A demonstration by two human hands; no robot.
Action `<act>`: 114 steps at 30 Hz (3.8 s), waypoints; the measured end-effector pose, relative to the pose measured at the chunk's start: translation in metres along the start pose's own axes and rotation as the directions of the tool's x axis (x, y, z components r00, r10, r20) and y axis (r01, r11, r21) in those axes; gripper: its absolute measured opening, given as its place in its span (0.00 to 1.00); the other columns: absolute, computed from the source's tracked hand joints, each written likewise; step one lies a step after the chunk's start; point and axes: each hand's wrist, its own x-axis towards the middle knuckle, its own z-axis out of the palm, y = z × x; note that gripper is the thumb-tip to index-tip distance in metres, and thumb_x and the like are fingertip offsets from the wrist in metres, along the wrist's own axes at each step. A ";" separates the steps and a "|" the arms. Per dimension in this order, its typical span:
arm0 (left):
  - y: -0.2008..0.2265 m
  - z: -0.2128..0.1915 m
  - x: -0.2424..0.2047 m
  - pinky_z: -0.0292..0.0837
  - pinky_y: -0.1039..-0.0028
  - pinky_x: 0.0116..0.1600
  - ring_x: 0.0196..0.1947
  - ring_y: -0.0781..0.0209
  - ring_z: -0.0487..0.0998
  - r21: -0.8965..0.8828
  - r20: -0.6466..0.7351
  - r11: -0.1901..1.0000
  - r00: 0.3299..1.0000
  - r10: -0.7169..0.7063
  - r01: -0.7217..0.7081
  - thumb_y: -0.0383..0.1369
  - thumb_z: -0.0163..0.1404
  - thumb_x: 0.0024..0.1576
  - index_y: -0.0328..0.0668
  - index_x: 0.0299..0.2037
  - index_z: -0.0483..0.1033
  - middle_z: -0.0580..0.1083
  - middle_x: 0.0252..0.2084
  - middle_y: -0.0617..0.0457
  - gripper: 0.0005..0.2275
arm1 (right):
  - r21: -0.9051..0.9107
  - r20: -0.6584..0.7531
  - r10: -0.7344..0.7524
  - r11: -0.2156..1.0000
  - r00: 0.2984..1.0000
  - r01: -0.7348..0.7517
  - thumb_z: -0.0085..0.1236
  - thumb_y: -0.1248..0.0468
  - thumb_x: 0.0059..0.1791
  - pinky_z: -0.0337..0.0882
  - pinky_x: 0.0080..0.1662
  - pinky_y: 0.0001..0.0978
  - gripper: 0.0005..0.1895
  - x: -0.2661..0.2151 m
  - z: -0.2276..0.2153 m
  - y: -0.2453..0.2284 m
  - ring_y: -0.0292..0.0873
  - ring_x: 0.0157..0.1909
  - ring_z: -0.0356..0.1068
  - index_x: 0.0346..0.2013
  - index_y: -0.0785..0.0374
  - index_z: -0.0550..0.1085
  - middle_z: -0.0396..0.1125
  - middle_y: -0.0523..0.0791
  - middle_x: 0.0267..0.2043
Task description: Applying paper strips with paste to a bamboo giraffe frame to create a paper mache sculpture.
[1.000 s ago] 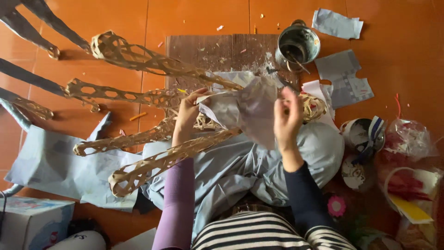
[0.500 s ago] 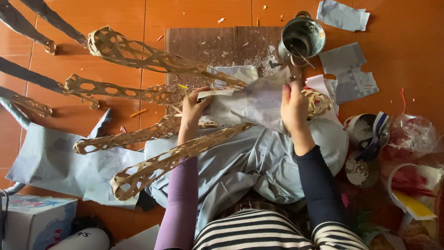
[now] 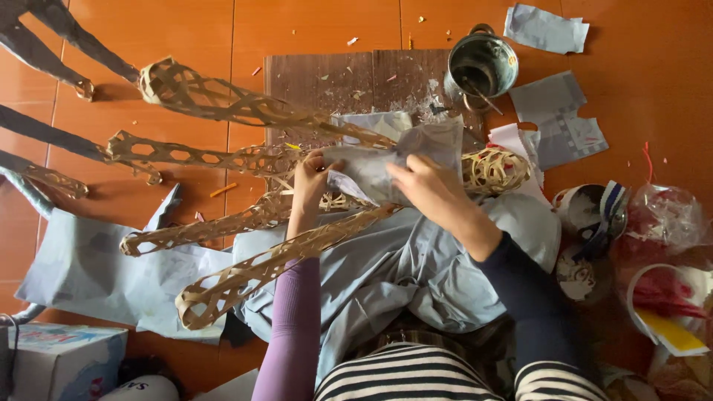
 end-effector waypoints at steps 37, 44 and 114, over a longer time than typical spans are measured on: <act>0.013 -0.023 -0.059 0.75 0.66 0.51 0.48 0.62 0.75 0.156 0.251 0.986 0.968 0.020 -0.060 0.37 0.59 0.54 0.40 0.39 0.85 0.74 0.42 0.57 0.10 | -0.130 0.457 0.149 0.986 0.877 -0.100 0.67 0.43 0.44 0.77 0.33 0.47 0.51 0.023 0.032 0.004 0.62 0.32 0.76 0.74 0.55 0.54 0.69 0.68 0.39; -0.009 -0.032 -0.060 0.53 0.48 0.67 0.52 0.54 0.73 0.821 0.354 0.310 0.854 0.381 -0.479 0.30 0.61 0.45 0.48 0.32 0.86 0.77 0.42 0.55 0.06 | -0.146 0.450 0.162 0.983 0.878 -0.107 0.66 0.44 0.44 0.77 0.32 0.45 0.51 0.027 0.030 0.001 0.60 0.31 0.76 0.75 0.53 0.51 0.66 0.70 0.44; -0.061 0.076 -0.036 0.47 0.45 0.77 0.72 0.32 0.58 0.812 0.447 0.098 0.722 0.529 -0.575 0.28 0.46 0.61 0.28 0.66 0.64 0.63 0.69 0.33 0.22 | 0.353 0.404 0.050 0.913 0.913 -0.206 0.72 0.50 0.41 0.71 0.49 0.52 0.38 0.090 0.060 0.079 0.61 0.49 0.73 0.63 0.51 0.67 0.73 0.55 0.47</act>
